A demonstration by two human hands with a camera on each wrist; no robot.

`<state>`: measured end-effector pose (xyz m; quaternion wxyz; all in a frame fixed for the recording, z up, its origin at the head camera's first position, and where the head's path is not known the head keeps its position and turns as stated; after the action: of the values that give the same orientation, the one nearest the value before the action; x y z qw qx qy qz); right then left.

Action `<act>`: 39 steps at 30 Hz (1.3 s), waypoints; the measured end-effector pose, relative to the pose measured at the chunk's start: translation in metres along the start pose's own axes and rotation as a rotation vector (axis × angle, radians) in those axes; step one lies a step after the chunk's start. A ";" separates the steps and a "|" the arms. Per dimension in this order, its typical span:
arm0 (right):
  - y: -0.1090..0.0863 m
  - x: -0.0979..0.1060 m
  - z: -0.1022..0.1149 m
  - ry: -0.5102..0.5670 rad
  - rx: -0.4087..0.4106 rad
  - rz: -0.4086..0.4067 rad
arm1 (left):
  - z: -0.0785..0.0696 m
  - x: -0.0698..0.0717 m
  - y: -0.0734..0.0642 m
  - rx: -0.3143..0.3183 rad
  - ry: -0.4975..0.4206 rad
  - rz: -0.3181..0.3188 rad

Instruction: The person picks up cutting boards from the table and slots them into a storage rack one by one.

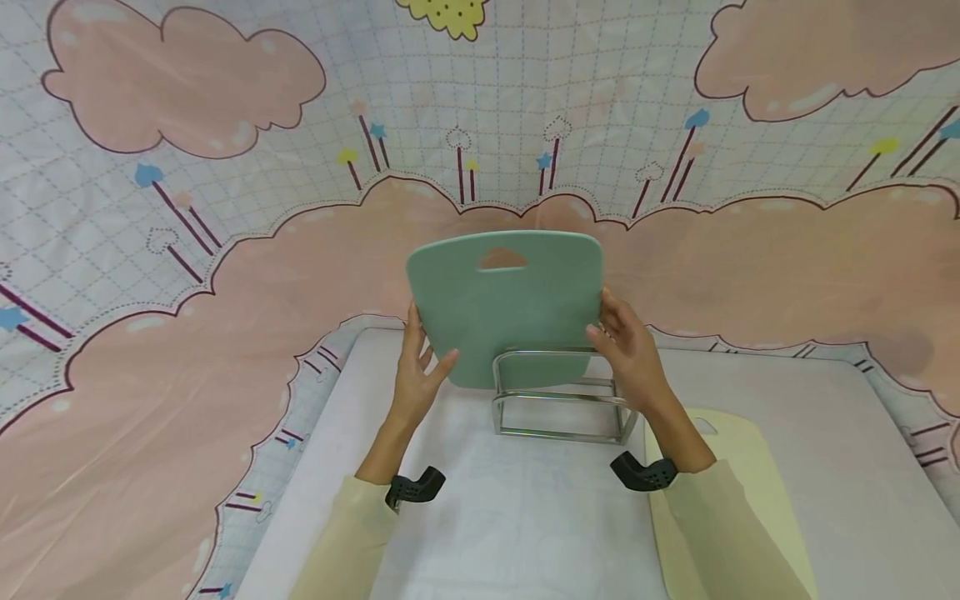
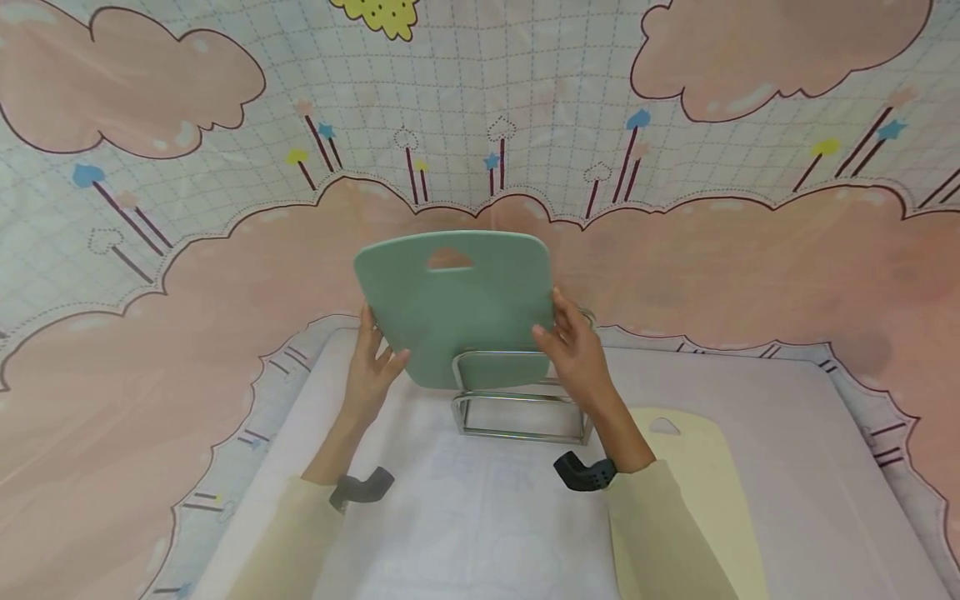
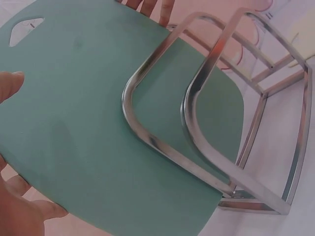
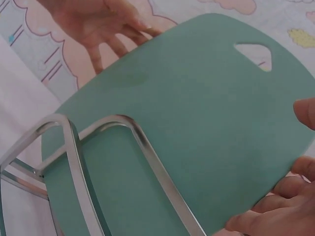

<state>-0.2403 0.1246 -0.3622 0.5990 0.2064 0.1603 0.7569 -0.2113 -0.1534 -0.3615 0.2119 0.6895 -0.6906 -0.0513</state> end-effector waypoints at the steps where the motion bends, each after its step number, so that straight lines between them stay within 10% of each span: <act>1: 0.000 0.001 0.000 -0.002 0.004 -0.002 | 0.000 -0.001 0.000 -0.002 -0.001 0.002; 28: -0.008 0.028 0.001 0.149 0.034 -0.063 | -0.001 -0.030 0.004 -0.006 -0.032 0.090; 39: -0.014 0.041 -0.003 0.053 0.014 -0.070 | -0.004 -0.040 0.008 -0.034 -0.045 0.103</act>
<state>-0.2381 0.1678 -0.3665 0.6192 0.1848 0.1885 0.7395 -0.2189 -0.1128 -0.3638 0.2103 0.6481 -0.7288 -0.0674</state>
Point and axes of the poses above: each hand's wrist, its own y-axis towards the middle knuckle, its own x-axis out of the back of the hand, z = x × y, the point moved 7 cm from there along y, towards the middle knuckle, and after that the axes turned 6 degrees about x, right-handed, at the moved point
